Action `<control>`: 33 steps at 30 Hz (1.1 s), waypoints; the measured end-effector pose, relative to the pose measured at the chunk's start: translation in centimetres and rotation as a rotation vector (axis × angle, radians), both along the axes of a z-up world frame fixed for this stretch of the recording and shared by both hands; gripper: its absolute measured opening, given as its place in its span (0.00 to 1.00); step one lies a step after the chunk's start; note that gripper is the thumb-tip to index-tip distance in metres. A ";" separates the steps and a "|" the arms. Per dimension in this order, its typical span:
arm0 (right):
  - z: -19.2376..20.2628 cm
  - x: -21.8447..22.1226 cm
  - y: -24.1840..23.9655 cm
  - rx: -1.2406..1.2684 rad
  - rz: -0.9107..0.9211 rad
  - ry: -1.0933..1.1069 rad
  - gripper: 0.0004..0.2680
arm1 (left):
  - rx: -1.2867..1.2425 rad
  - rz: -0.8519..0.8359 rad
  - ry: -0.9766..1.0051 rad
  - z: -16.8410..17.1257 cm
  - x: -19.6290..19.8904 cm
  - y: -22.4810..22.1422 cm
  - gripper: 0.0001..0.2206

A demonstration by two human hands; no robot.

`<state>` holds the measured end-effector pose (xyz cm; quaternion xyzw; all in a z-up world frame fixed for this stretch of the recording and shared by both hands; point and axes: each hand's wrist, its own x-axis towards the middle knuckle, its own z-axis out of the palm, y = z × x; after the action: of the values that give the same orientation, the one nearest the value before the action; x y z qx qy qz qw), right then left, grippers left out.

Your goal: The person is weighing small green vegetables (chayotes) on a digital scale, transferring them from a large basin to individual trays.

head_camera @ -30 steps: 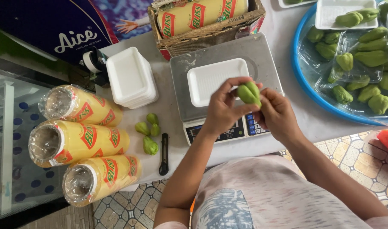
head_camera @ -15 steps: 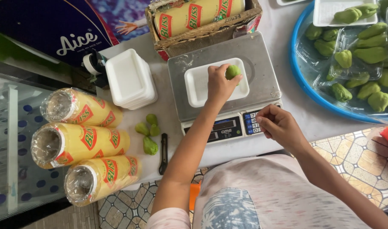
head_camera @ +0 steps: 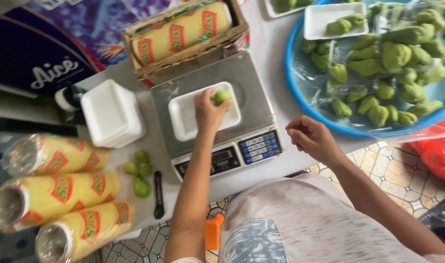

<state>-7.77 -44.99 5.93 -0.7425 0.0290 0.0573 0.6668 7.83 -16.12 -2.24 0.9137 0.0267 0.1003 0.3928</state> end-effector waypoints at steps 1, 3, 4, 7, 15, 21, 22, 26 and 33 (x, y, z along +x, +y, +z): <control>-0.9 0.5 -1.5 -0.003 -0.018 0.003 0.04 | -0.003 -0.018 0.003 0.7 -0.3 -0.3 0.30; -2.6 1.7 -4.3 -0.060 -0.048 -0.051 0.07 | 0.060 0.047 -0.081 2.3 -1.0 -0.6 0.32; -4.1 2.8 -6.0 -0.062 -0.060 -0.048 0.07 | 0.058 0.034 -0.079 3.0 -1.7 -1.3 0.32; -8.0 6.4 -10.7 -0.504 -0.169 -0.100 0.07 | 0.000 0.065 -0.203 5.0 -3.3 -3.5 0.27; -8.5 14.6 -13.7 -0.939 -0.190 -0.060 0.23 | -0.123 -0.136 -0.159 5.2 -7.1 -11.9 0.14; -13.6 18.4 -16.6 -1.108 -0.152 0.140 0.11 | -0.177 -0.193 -0.084 6.3 -8.3 -14.5 0.13; -14.0 18.5 -17.4 -1.108 -0.147 0.137 0.11 | -0.177 -0.188 -0.084 6.4 -8.2 -14.8 0.13; -10.3 17.0 -18.8 -0.495 -0.099 0.117 0.14 | -0.298 -0.258 -0.020 6.2 -7.6 -16.4 0.11; -0.4 11.8 -17.5 0.324 0.022 0.113 0.14 | -0.479 -0.382 0.108 6.6 -6.5 -21.5 0.14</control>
<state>4.01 -62.51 5.55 -0.6213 0.0490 0.1101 0.7742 1.36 -37.63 4.33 0.7877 -0.1018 -0.0330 0.6067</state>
